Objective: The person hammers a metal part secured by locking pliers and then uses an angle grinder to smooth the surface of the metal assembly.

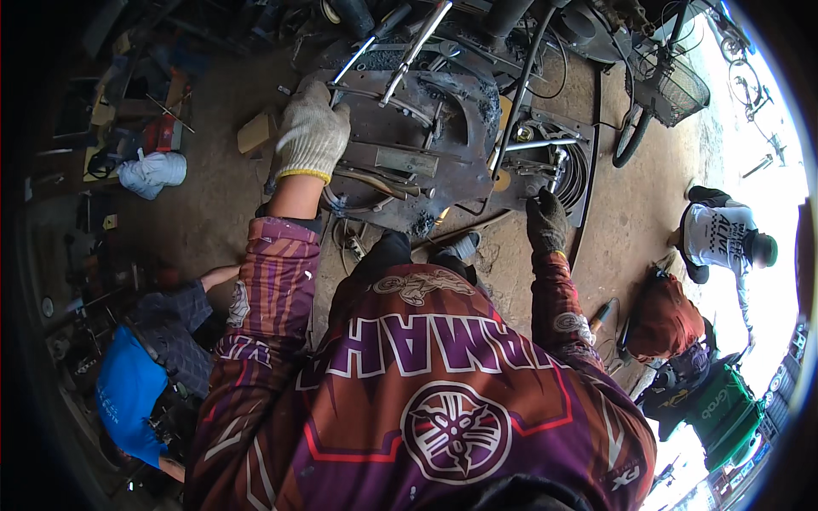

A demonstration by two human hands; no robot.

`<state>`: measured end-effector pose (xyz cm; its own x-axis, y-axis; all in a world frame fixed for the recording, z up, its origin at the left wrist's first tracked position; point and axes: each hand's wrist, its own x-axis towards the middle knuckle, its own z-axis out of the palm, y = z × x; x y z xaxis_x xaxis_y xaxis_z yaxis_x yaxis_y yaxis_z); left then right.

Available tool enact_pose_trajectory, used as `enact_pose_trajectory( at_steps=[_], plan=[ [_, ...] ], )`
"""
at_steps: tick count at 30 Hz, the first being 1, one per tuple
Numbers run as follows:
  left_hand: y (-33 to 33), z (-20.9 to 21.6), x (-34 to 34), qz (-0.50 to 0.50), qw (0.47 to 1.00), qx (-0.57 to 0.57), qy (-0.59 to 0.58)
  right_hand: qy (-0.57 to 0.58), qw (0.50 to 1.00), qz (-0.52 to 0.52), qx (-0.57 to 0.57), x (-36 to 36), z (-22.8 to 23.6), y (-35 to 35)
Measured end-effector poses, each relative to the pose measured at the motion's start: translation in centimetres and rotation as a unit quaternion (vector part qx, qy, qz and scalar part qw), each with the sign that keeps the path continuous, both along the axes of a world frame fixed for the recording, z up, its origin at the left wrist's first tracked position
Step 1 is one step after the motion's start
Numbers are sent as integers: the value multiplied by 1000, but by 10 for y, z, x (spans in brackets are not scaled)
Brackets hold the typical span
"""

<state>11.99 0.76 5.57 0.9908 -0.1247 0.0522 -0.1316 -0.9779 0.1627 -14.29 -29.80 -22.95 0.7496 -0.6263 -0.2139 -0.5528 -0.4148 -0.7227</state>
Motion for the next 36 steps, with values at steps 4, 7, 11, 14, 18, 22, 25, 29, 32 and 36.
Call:
enact_pose_trajectory(
  at_steps=[4, 7, 11, 14, 18, 22, 25, 29, 32, 36],
  plan=[
    [-2, 0, -2, 9, 1000, 7, -4, 30, 999, 1, 15, -22, -7, -1],
    [-8, 7, -3, 2, 1000, 29, -5, 49, 999, -6, 20, -37, -14, 0],
    [-9, 15, 2, 19, 998, 46, 42, 58, 997, -19, 50, -45, -19, 2],
    [-2, 12, 12, 7, 997, 26, 69, 43, 996, -26, 77, -46, -29, 1],
    [11, 4, 23, -23, 996, 1, 85, 30, 994, -39, 102, -43, -33, 0],
    [14, 2, 23, -40, 994, -39, 89, 24, 985, -64, 161, -42, -46, -8],
    [15, 6, 22, -28, 993, -65, 94, 30, 985, -64, 156, -40, -43, -10],
    [20, 8, 21, -33, 980, -138, 142, 6, 983, -74, 168, -41, -28, -9],
    [20, 8, 21, -28, 973, -169, 152, 18, 984, -82, 157, -43, -22, -9],
    [25, 11, 24, -24, 969, -171, 179, -6, 985, -83, 153, -48, -28, -10]
  ],
)
